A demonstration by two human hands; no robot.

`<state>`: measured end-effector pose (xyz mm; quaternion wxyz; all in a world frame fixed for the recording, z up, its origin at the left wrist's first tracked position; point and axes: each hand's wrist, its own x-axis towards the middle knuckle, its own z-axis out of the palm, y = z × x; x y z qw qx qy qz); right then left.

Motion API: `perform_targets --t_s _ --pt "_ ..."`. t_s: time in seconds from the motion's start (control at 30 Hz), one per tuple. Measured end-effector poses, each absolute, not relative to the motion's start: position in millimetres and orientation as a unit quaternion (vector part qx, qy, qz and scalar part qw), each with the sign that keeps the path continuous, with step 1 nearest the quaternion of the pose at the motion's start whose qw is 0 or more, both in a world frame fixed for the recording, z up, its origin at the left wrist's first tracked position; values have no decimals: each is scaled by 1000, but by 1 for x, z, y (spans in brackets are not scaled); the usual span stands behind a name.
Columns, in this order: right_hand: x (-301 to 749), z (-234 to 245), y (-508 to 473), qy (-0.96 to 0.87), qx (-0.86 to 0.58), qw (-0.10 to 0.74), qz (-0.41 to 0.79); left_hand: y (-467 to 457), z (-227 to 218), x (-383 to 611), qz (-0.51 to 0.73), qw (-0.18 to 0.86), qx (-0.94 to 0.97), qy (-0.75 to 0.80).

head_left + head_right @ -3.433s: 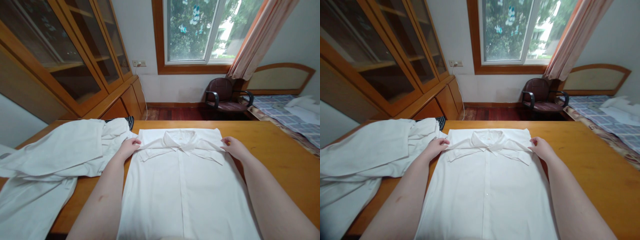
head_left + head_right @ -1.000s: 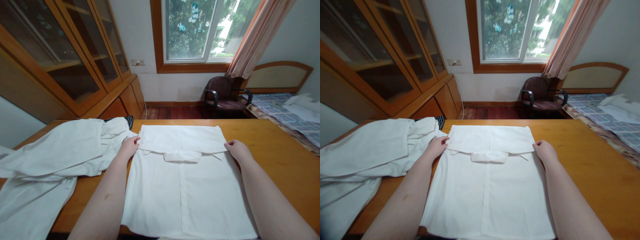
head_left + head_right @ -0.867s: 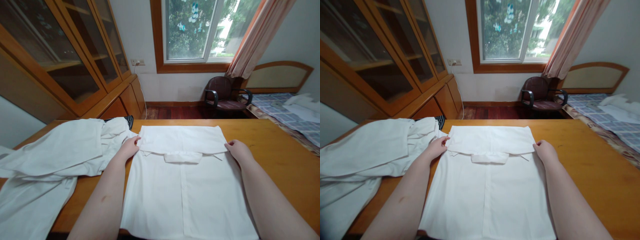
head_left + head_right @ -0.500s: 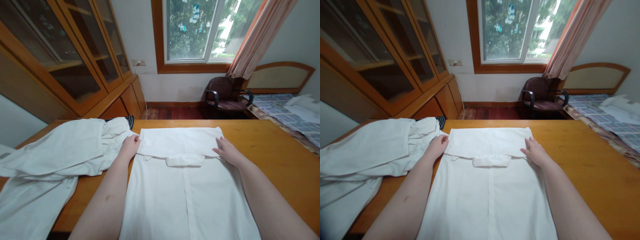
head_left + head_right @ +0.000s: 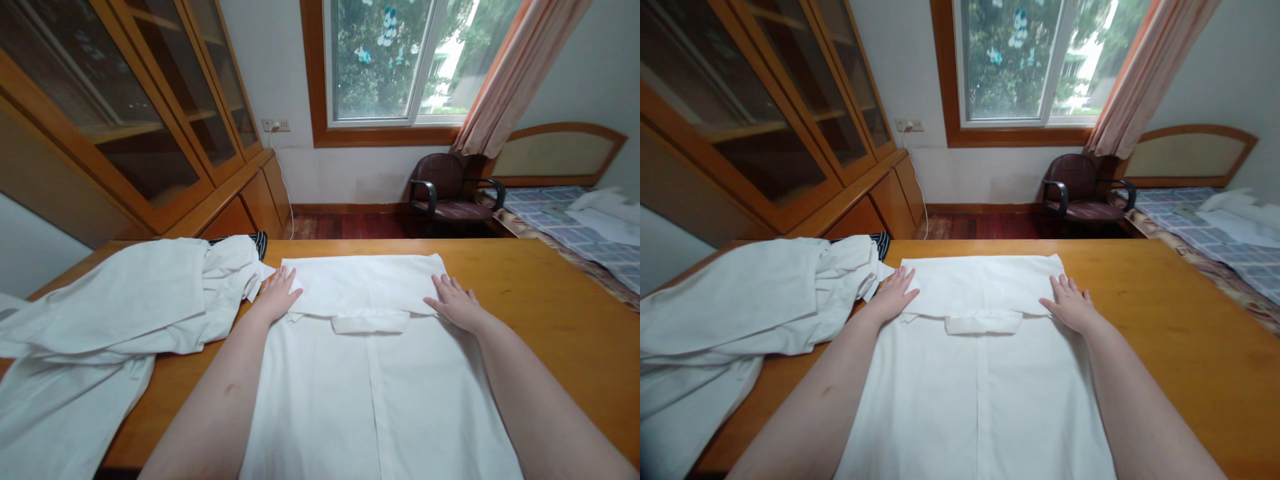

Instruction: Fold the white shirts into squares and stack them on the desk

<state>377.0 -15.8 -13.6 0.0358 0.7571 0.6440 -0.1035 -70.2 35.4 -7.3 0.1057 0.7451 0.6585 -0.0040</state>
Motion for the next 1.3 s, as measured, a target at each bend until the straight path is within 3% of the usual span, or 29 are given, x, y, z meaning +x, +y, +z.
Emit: perform_targets --t_s 0.13,0.37,0.6,0.87,1.3 --pt "380 -12 -14 628 773 -7 -87 37 -9 -71 32 95 742 663" --pt "399 -6 -4 505 826 -228 -100 46 -16 -78 113 79 712 688" --pt "402 -6 -4 456 830 -290 -135 46 -6 -83 153 56 703 692" --pt "400 2 -4 474 842 -211 -151 47 -1 -83 188 97 657 724" --pt "397 -1 8 516 842 -66 -144 47 7 -73 56 60 655 751"
